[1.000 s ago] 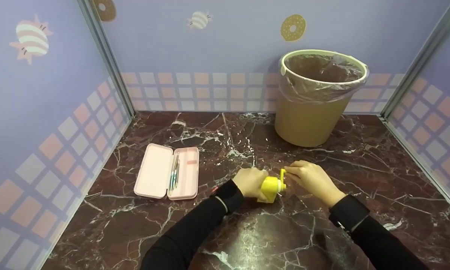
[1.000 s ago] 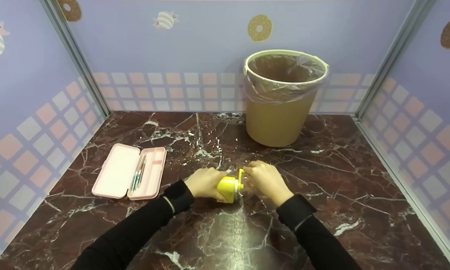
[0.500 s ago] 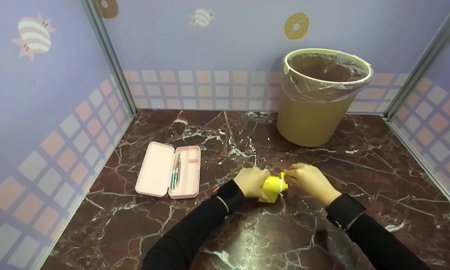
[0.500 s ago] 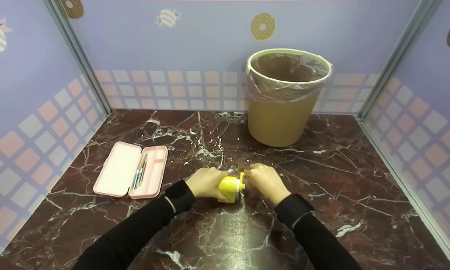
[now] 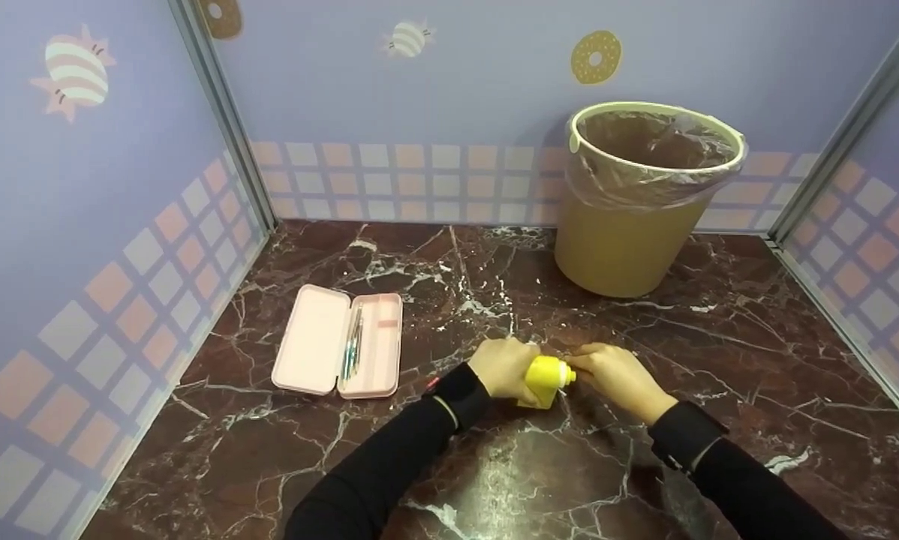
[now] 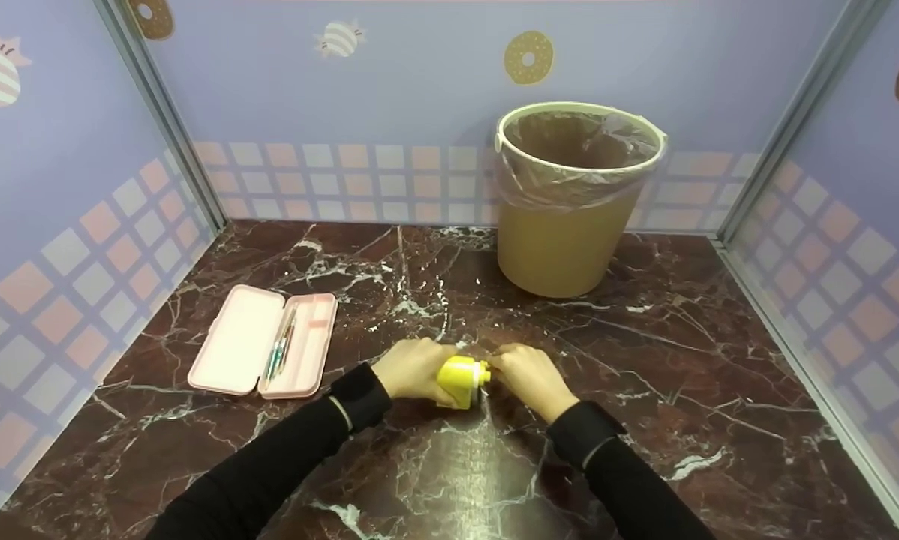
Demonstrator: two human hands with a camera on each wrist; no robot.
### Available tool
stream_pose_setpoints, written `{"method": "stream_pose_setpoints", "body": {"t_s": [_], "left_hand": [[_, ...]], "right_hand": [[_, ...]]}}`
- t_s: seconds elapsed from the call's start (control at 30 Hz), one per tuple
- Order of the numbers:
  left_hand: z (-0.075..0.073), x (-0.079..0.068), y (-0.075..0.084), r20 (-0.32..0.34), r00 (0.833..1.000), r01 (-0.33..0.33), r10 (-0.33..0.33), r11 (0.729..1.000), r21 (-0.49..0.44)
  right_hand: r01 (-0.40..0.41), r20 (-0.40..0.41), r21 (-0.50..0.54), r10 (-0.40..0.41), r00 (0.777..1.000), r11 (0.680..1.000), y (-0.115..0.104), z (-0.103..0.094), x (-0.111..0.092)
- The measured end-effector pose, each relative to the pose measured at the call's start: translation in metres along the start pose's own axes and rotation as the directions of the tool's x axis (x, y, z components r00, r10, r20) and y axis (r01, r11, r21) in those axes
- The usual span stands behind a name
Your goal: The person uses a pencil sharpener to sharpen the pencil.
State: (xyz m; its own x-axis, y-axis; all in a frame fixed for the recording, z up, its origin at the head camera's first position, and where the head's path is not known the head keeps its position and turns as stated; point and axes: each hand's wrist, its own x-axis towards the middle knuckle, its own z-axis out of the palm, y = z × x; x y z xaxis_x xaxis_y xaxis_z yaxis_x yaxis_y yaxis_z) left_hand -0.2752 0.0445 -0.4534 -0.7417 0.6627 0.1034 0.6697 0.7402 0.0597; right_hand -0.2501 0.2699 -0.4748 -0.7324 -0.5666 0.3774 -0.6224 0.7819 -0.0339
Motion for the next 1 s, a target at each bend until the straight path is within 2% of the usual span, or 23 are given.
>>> {"method": "stream_pose_setpoints", "body": {"t_s": [0.2,0.43,0.67,0.8,1.0], "left_hand": [[0.0,-0.003,0.0,-0.021,1.0,0.009,-0.009,1.0,0.018],[0.001,-0.004,0.0,-0.043,0.999,0.021,-0.02,0.999,0.027],[0.002,-0.004,0.003,-0.052,0.998,0.019,-0.018,1.0,0.024],[0.003,-0.005,0.004,-0.049,0.998,0.032,-0.031,0.999,0.018],[0.001,-0.004,0.003,-0.024,0.998,0.057,-0.056,0.998,0.011]], "right_hand": [[0.021,0.007,0.019,-0.021,1.0,1.0,-0.005,0.006,-0.008],[0.046,-0.029,0.086,-0.043,0.999,0.995,-0.011,0.011,-0.019],[0.072,-0.021,0.114,-0.07,0.997,0.991,-0.013,0.009,-0.026],[0.109,-0.019,0.124,-0.108,0.994,0.986,-0.016,0.007,-0.029],[0.187,-0.087,0.113,-0.178,0.98,0.976,-0.02,0.006,-0.031]]}}
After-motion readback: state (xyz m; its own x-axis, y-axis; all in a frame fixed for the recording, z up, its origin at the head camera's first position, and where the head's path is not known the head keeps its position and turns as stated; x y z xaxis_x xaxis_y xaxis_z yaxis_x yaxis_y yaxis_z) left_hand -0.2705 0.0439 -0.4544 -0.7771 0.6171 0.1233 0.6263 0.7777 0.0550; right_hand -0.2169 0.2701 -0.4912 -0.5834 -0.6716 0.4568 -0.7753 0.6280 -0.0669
